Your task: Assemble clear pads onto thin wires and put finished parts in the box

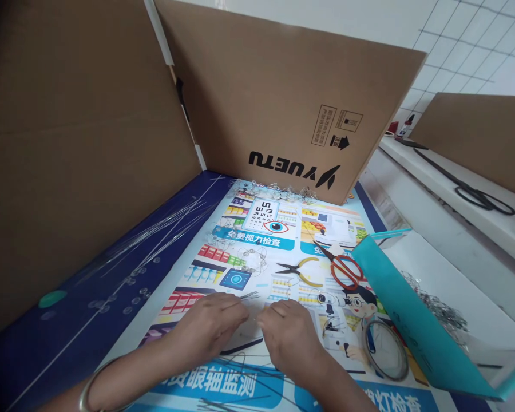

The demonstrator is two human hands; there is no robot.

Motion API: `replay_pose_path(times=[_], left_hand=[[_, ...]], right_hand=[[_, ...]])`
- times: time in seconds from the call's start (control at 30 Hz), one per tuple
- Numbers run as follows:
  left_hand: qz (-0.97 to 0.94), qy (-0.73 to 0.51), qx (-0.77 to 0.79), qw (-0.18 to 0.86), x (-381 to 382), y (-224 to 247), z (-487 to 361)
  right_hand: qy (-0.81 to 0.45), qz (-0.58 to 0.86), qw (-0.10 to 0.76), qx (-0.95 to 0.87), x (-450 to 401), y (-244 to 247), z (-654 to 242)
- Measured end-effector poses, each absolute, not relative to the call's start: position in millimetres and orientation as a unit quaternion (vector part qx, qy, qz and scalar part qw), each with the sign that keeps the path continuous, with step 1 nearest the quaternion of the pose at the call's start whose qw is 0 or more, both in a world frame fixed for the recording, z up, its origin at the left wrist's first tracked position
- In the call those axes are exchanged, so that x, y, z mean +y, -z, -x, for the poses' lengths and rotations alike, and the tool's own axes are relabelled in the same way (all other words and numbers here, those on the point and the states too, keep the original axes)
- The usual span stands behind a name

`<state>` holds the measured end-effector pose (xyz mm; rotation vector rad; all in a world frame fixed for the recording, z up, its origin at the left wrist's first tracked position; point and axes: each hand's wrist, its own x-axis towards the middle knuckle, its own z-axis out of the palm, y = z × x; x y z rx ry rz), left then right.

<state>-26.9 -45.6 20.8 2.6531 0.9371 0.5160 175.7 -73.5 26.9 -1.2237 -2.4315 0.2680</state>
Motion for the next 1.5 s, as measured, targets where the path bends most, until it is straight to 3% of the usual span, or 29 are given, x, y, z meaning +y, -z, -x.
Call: replay_pose_path(times=[0.27, 0.47, 0.9, 1.03, 1.5], left_hand=[[-0.896, -0.215, 0.32, 0.219, -45.2, -18.0, 26.5], [-0.882, -0.222, 0.311, 0.274, -45.3, -24.6, 25.6], [-0.878, -0.206, 0.309, 0.303, -42.8, -30.7, 29.1], [-0.854, -0.195, 0.357, 0.324, -41.7, -31.0, 28.9], [-0.856, -0.219, 0.301, 0.359, -37.5, -28.6, 31.3]], right_hand=[[-0.204, 0.45, 0.213, -0.843, -71.1, -26.2, -174.7], [-0.213, 0.426, 0.238, -0.846, -70.7, -31.2, -175.6], [-0.223, 0.452, 0.232, -0.832, -69.7, -29.8, -180.1], [-0.261, 0.483, 0.257, -0.795, -65.2, -26.1, -183.0], [-0.355, 0.517, 0.313, -0.713, -66.1, -26.0, -183.5]])
